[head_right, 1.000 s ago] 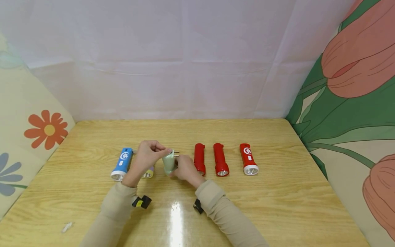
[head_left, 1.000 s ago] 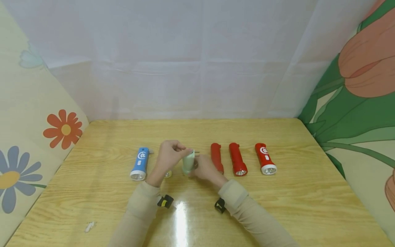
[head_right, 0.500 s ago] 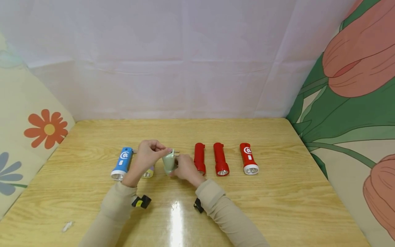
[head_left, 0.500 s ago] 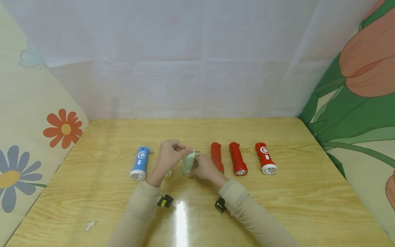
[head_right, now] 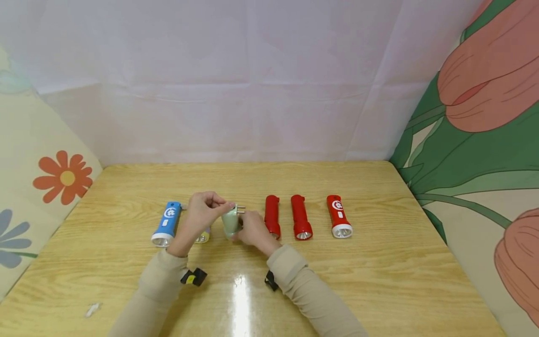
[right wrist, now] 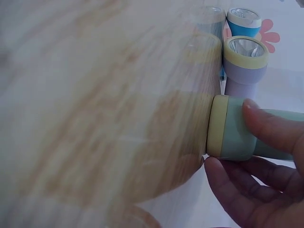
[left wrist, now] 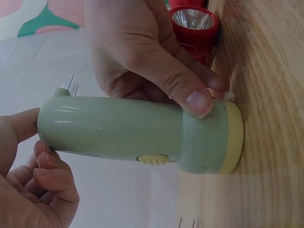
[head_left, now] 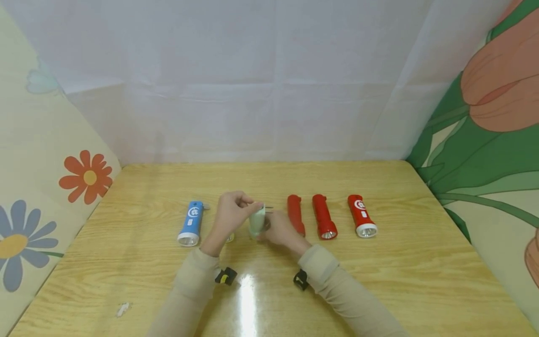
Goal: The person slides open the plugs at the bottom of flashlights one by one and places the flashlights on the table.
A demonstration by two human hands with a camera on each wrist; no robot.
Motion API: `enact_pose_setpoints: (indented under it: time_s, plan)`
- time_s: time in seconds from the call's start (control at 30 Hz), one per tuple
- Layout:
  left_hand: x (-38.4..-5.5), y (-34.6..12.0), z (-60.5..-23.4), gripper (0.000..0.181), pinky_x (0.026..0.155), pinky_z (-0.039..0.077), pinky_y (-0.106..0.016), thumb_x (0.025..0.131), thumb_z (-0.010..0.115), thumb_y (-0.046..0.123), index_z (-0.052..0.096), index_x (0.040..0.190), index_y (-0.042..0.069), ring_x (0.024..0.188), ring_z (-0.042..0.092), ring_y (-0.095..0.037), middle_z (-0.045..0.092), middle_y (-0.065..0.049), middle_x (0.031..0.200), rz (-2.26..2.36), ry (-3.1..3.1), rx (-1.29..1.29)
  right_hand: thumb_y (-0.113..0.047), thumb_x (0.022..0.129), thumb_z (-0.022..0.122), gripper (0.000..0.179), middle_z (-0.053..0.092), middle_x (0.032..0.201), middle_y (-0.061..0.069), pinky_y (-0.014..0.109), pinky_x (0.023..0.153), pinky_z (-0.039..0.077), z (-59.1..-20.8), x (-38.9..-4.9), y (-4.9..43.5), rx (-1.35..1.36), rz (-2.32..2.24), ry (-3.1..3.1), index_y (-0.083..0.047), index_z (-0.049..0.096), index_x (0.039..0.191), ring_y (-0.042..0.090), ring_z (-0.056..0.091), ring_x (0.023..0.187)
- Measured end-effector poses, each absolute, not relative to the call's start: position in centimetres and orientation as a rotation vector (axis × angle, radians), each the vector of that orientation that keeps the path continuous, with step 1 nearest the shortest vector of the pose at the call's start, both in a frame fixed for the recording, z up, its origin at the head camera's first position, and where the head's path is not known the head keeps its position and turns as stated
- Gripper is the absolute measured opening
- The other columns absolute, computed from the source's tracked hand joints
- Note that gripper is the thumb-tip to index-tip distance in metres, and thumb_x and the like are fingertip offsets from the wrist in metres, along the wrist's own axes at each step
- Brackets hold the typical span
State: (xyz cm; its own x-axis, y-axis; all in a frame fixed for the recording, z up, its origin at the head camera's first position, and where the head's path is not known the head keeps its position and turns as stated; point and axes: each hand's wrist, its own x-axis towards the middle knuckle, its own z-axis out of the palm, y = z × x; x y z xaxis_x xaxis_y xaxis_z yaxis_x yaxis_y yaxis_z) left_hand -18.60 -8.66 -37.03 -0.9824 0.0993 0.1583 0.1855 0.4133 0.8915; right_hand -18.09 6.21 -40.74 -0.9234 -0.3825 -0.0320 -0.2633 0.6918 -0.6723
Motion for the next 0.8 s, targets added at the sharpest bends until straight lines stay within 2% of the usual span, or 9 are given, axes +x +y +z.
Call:
enact_pose_setpoints:
  time_s: [0.23,0.43,0.6,0.8]
  plan:
    - [-18.5,-8.8,-37.1,0.02,0.043,0.038,-0.02,0.076,0.073,0.018,0.064,0.077,0.0,0.052,0.048,-0.013,0.057,-0.004,0.062,-1.622,-2.579,-0.292,-0.01,0.066,0.08,0.042,0.066,0.094,0.011,0.034,0.077,0.05,-41.0,-18.1,6.4,-0.565,-1.045,2.728,-0.001,0.064,0.103,0.023,0.061,0.086]
    - [-18.3,-9.2,-37.0,0.012,0.044,0.037,-0.019,0.08,0.068,0.012,0.065,0.082,0.0,0.053,0.046,-0.013,0.055,-0.003,0.061,-1.599,-2.549,-0.407,-0.01,0.067,0.079,0.041,0.066,0.095,0.011,0.034,0.076,0.05,-40.9,-18.1,6.4,-0.544,-1.05,2.704,-0.002,0.063,0.104,0.023,0.06,0.086]
    - [-18.1,-9.6,-37.1,0.009,0.049,0.041,-0.021,0.083,0.064,0.009,0.066,0.086,0.001,0.058,0.05,-0.014,0.058,-0.002,0.065,-1.587,-2.533,-0.471,-0.011,0.066,0.08,0.04,0.066,0.095,0.009,0.034,0.075,0.049,-40.9,-18.2,6.3,-0.517,-1.042,2.701,-0.003,0.064,0.103,0.021,0.06,0.085]
    - [-17.9,-10.1,-36.9,0.009,0.06,0.047,-0.027,0.085,0.062,0.009,0.066,0.089,0.003,0.068,0.055,-0.015,0.064,-0.004,0.078,-1.582,-2.542,-0.506,-0.011,0.066,0.08,0.04,0.066,0.093,0.008,0.031,0.072,0.05,-41.0,-18.2,6.4,-0.521,-1.044,2.701,-0.004,0.065,0.102,0.019,0.06,0.082]
